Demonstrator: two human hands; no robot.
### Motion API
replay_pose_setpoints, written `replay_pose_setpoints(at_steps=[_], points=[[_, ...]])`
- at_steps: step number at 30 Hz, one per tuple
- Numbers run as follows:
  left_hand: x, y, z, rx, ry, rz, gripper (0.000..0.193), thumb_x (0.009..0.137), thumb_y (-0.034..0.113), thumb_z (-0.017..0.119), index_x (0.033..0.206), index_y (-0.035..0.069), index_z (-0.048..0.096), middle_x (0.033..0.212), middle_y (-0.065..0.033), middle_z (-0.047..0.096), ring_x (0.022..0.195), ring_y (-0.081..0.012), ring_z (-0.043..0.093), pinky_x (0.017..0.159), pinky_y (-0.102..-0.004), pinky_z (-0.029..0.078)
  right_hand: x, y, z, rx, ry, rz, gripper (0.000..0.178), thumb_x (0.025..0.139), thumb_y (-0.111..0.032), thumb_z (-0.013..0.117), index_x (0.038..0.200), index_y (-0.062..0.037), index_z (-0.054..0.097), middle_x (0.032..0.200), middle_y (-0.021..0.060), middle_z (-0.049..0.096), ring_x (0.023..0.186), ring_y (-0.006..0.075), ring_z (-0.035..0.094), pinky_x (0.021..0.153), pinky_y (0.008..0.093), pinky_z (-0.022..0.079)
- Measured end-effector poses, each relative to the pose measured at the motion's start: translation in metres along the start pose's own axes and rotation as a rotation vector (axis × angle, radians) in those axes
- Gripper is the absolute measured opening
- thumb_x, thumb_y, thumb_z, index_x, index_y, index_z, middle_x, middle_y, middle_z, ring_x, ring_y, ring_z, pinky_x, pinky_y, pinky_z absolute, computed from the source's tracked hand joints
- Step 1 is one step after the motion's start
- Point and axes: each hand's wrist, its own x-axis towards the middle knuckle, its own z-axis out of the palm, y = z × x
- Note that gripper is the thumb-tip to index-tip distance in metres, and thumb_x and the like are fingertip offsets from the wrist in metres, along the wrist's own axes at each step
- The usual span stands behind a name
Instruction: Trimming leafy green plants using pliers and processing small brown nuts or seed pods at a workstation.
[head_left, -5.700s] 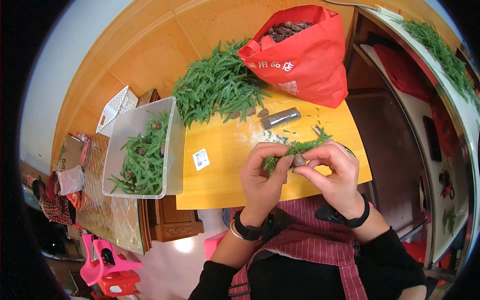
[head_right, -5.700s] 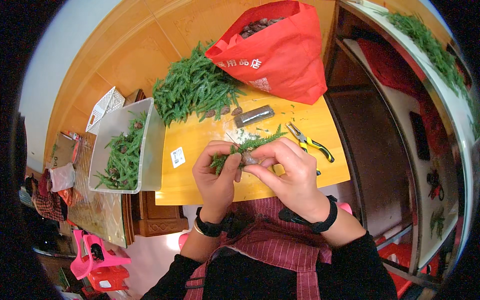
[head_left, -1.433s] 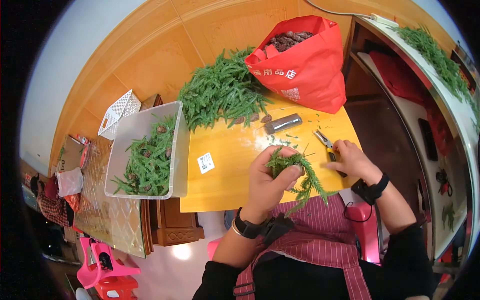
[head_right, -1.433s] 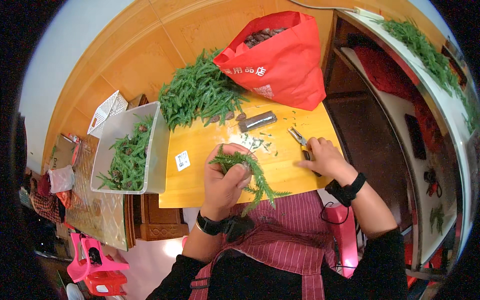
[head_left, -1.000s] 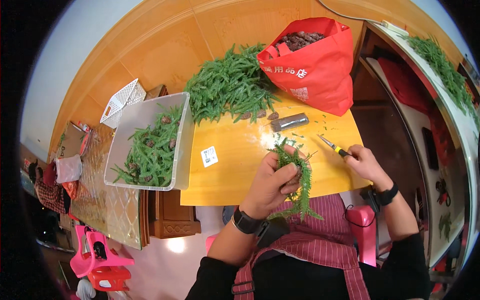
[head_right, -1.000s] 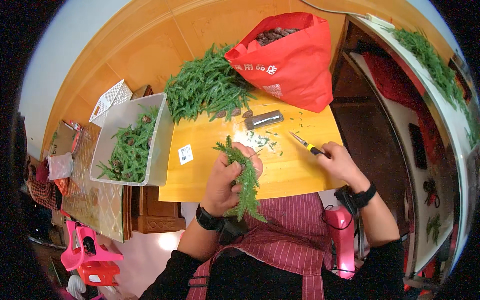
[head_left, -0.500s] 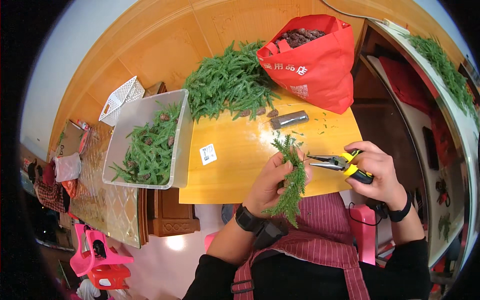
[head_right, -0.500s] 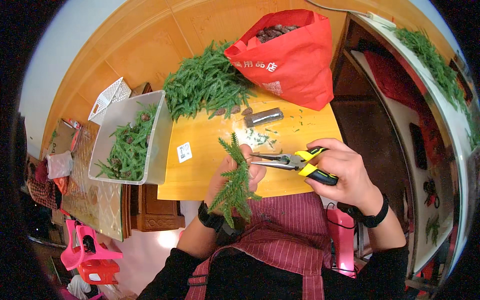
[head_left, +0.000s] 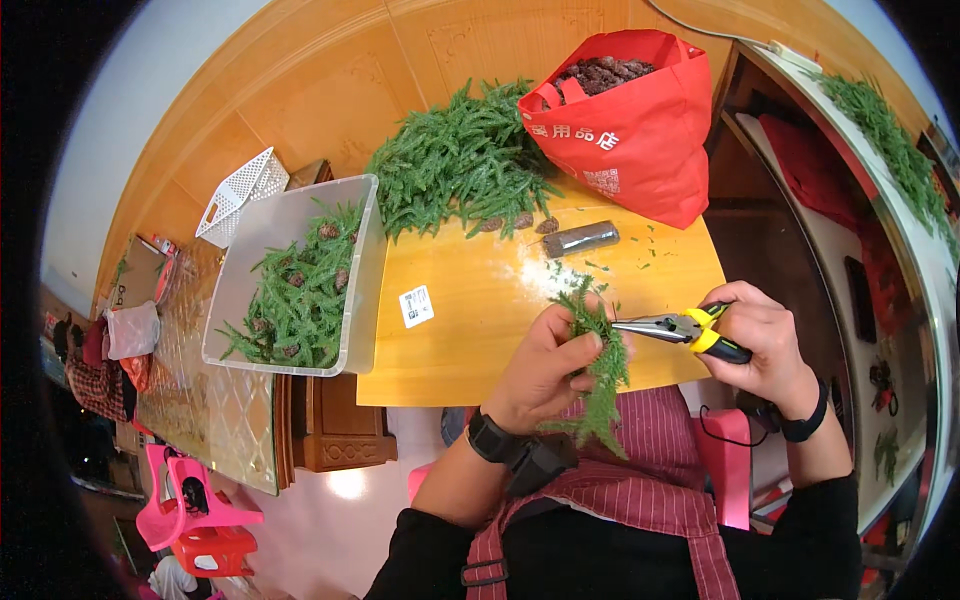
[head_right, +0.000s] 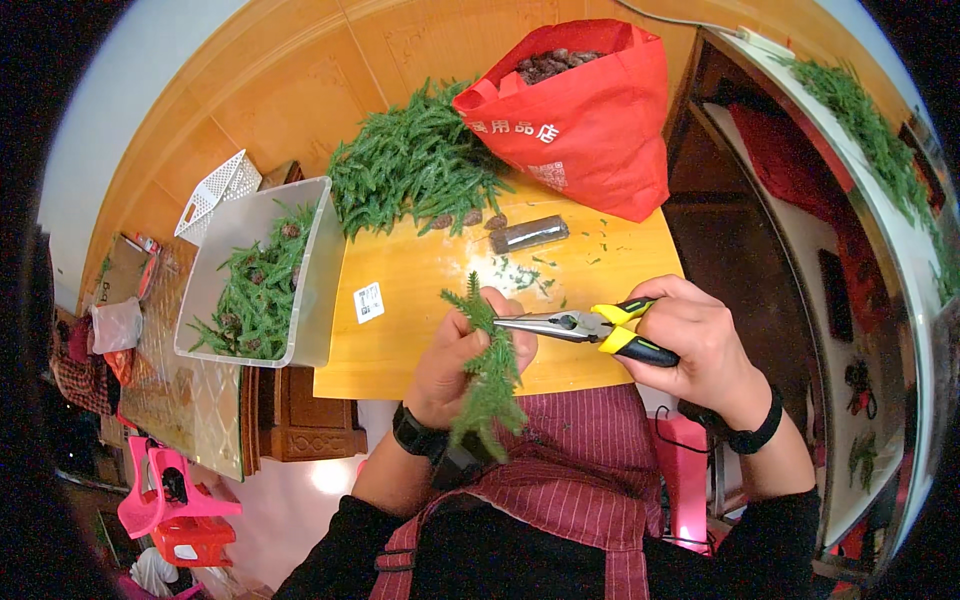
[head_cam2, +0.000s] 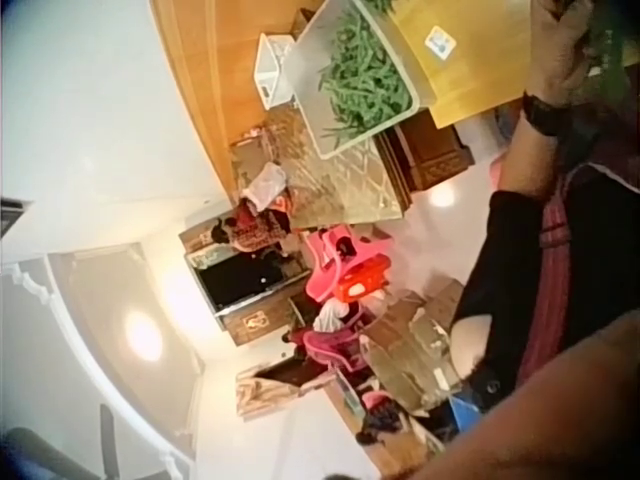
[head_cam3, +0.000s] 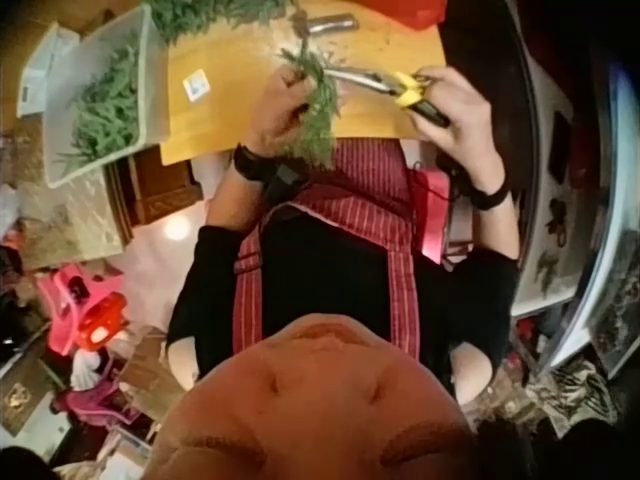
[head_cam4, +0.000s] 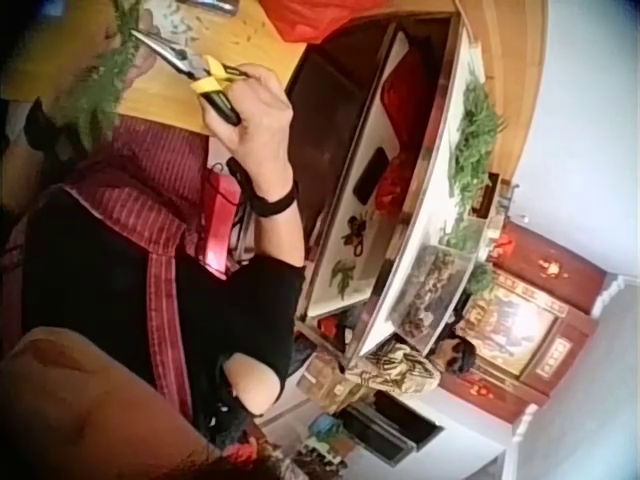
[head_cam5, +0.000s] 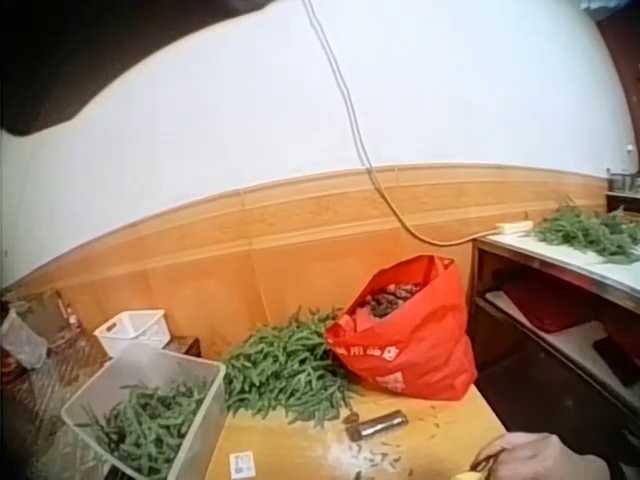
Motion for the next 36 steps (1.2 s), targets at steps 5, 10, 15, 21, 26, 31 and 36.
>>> replay_pose_setpoints(at_steps=[5,10,15,21,26,31,36], points=[[0.002,0.006,-0.002,0.066,0.032,0.071,0.028,0.077,0.014,0.067,0.093,0.004,0.045,0.085,-0.0088,0.055,0.07,-0.0152,0.052,0.056,-0.0253,0.042,0.003,-0.003,-0.006,-0.028,-0.015,-0.003,0.019,0.059,-0.004,0.069,0.06,-0.0011,0.05,0.057,0.0098,0.05,0.068,0.0299,0.059,0.061,0.0336,0.048],[0.004,0.009,0.009,0.818,0.212,0.557,0.025,0.073,-0.006,0.063,0.094,0.001,0.051,0.091,-0.0114,0.058,0.081,-0.0179,0.059,0.069,-0.0301,0.049,0.003,-0.014,-0.007,-0.114,0.014,0.054,0.019,0.061,-0.003,0.068,0.062,0.0001,0.05,0.057,0.0118,0.049,0.063,0.0294,0.057,0.058,0.0334,0.046],[0.009,0.012,0.0,1.615,0.204,1.056,0.029,0.068,-0.013,0.061,0.093,0.0,0.054,0.087,-0.0098,0.06,0.081,-0.0181,0.059,0.072,-0.0306,0.049,0.005,-0.047,-0.014,-0.106,-0.108,0.356,0.017,0.064,-0.005,0.067,0.066,0.001,0.051,0.062,0.0138,0.05,0.059,0.0286,0.054,0.053,0.0344,0.042],[-0.002,0.014,-0.001,0.366,0.15,0.233,0.022,0.078,-0.001,0.061,0.097,0.002,0.05,0.089,-0.0122,0.06,0.071,-0.0155,0.057,0.046,-0.0195,0.039,0.002,-0.031,-0.02,0.118,-0.163,0.374,0.018,0.065,-0.011,0.067,0.065,0.0001,0.052,0.063,0.0136,0.052,0.071,0.0286,0.057,0.069,0.0339,0.045],[-0.003,0.012,-0.001,0.104,0.061,0.034,0.029,0.081,0.015,0.063,0.103,0.006,0.046,0.086,-0.0154,0.059,0.063,-0.0137,0.053,0.041,-0.0154,0.03,0.002,-0.016,-0.021,0.173,-0.242,0.287,0.022,0.063,-0.015,0.068,0.065,0.0003,0.053,0.061,0.0105,0.05,0.084,0.0302,0.057,0.08,0.0378,0.043],[-0.003,0.005,-0.007,0.036,-0.017,-0.041,0.034,0.082,0.022,0.063,0.105,0.007,0.043,0.085,-0.0164,0.06,0.065,-0.0179,0.054,0.046,-0.0213,0.037,0.001,-0.009,-0.013,0.197,-0.208,0.234,0.02,0.062,-0.014,0.068,0.064,0.0,0.054,0.063,0.0108,0.053,0.084,0.0295,0.058,0.079,0.0363,0.043],[-0.004,0.003,-0.011,-0.018,-0.052,-0.085,0.035,0.082,0.024,0.062,0.105,0.008,0.041,0.083,-0.0175,0.06,0.065,-0.0203,0.054,0.053,-0.0285,0.042,0.0,-0.008,-0.01,0.19,-0.174,0.225,0.018,0.062,-0.01,0.069,0.064,-0.0002,0.054,0.065,0.0104,0.056,0.08,0.028,0.059,0.074,0.0341,0.045]])
